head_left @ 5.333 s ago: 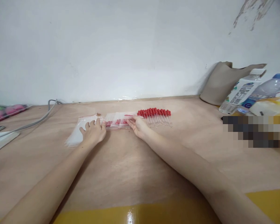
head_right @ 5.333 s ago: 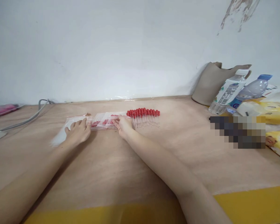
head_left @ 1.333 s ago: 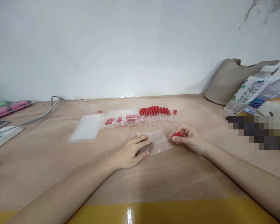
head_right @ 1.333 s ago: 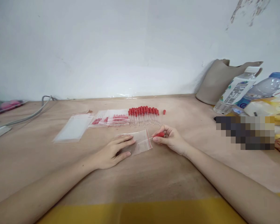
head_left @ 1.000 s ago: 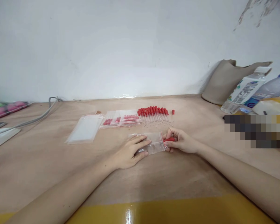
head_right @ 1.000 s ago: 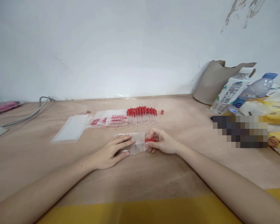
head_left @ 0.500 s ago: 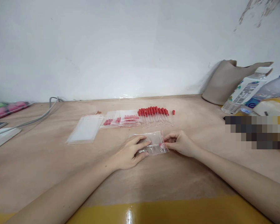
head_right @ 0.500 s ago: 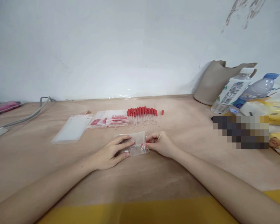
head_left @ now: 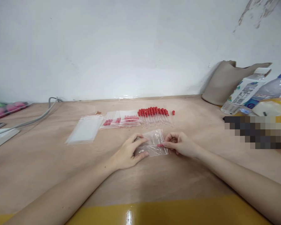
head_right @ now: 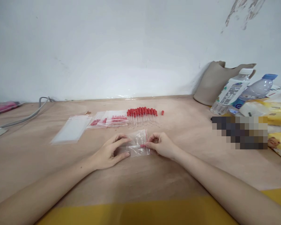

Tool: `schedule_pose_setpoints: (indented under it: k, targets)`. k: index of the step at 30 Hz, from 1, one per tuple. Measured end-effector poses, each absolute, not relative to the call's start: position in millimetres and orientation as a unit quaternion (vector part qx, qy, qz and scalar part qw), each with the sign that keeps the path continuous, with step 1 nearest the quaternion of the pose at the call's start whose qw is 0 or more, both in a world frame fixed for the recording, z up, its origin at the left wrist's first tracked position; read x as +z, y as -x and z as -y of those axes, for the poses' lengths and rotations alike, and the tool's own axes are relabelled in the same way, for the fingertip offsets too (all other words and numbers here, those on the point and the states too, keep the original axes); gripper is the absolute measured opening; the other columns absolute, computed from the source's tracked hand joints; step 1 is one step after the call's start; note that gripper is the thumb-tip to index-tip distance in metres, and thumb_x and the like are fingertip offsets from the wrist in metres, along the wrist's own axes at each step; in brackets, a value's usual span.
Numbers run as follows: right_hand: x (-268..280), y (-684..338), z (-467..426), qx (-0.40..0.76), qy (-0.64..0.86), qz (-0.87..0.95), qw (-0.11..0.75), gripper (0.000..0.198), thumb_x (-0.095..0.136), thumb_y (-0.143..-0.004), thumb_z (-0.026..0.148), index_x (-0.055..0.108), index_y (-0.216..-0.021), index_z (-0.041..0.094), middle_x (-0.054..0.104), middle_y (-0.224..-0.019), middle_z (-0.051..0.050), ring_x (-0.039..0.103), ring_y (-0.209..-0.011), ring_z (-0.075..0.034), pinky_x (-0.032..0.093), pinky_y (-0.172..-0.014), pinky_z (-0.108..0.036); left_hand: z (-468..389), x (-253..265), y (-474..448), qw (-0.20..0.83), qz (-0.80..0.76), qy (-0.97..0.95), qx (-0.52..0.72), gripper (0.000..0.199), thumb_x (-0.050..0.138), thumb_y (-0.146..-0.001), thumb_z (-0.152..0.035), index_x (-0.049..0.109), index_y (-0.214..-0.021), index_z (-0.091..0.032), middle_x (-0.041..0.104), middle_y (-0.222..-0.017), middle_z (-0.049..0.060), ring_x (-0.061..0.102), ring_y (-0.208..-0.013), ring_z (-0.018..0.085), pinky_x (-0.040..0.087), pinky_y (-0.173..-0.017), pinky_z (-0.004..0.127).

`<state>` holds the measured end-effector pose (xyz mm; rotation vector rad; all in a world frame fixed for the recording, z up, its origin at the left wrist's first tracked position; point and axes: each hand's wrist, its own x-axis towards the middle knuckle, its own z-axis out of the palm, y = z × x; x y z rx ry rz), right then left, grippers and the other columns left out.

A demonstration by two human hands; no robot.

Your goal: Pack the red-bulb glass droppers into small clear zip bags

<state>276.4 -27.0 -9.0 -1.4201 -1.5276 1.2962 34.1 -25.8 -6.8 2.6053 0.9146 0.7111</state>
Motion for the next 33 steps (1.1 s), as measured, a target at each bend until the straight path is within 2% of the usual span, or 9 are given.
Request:
schedule_pose_setpoints:
  k: [3,8,12,19,25,29,33]
  targets:
    - [-8,-284,23,0.512,0.567,0.550,0.338,0.035,0.071,-0.060,0.045,0.051,-0.063,0.018,0.049,-0.043,0.005,0.039,-0.037,-0.006,0.030,-0.033,-0.018,20,-5,-27,0.159,-0.306,-0.907,0.241,0.036,0.055,-0.084,-0.035,0.053,-0.117,-0.019,0.054,-0.111,0.009,0.054,-0.101,0.021,0.044,-0.090,0.036]
    - [-7,-289,23,0.529,0.546,0.545,0.354,0.035,0.069,-0.062,0.047,0.050,-0.066,0.018,0.045,-0.040,0.007,0.036,-0.034,-0.004,0.026,-0.032,-0.017,14,-7,-21,0.174,-0.276,-0.918,0.225,0.028,0.052,-0.087,-0.033,0.055,-0.112,-0.020,0.055,-0.114,0.008,0.052,-0.107,0.020,0.042,-0.094,0.036]
    - [-9,-288,25,0.518,0.541,0.552,0.366,0.037,0.068,-0.062,0.049,0.048,-0.068,0.019,0.043,-0.039,0.008,0.032,-0.032,-0.003,0.022,-0.031,-0.016,15,-6,-22,0.188,-0.270,-0.916,0.229,0.021,0.053,-0.086,-0.033,0.056,-0.100,-0.018,0.057,-0.111,0.008,0.053,-0.105,0.020,0.042,-0.092,0.035]
    - [-9,-287,25,0.488,0.567,0.566,0.347,0.030,0.065,-0.066,0.045,0.048,-0.071,0.020,0.046,-0.040,0.008,0.038,-0.034,-0.006,0.028,-0.031,-0.017,16,-3,-22,0.198,-0.280,-0.913,0.223,0.018,0.055,-0.084,-0.035,0.052,-0.081,-0.017,0.057,-0.111,0.008,0.053,-0.105,0.021,0.042,-0.090,0.035]
    - [-9,-284,24,0.506,0.540,0.570,0.358,0.032,0.064,-0.067,0.047,0.046,-0.071,0.020,0.044,-0.038,0.010,0.034,-0.029,-0.004,0.022,-0.029,-0.016,16,-3,-23,0.189,-0.259,-0.921,0.221,0.028,0.055,-0.084,-0.036,0.055,-0.106,-0.020,0.056,-0.114,0.008,0.051,-0.108,0.021,0.041,-0.094,0.036]
    - [-12,-287,23,0.526,0.507,0.584,0.354,0.034,0.061,-0.070,0.049,0.044,-0.072,0.020,0.040,-0.035,0.011,0.030,-0.027,-0.004,0.016,-0.030,-0.016,14,-5,-22,0.172,-0.245,-0.929,0.217,0.029,0.056,-0.085,-0.035,0.059,-0.110,-0.021,0.055,-0.120,0.007,0.050,-0.112,0.021,0.038,-0.098,0.037]
    - [-9,-291,24,0.551,0.498,0.593,0.313,0.033,0.058,-0.072,0.050,0.047,-0.073,0.019,0.036,-0.032,0.012,0.024,-0.025,-0.004,0.012,-0.030,-0.017,12,-8,-21,0.168,-0.247,-0.930,0.212,0.030,0.055,-0.086,-0.032,0.060,-0.113,-0.023,0.055,-0.122,0.006,0.048,-0.116,0.021,0.036,-0.101,0.039]
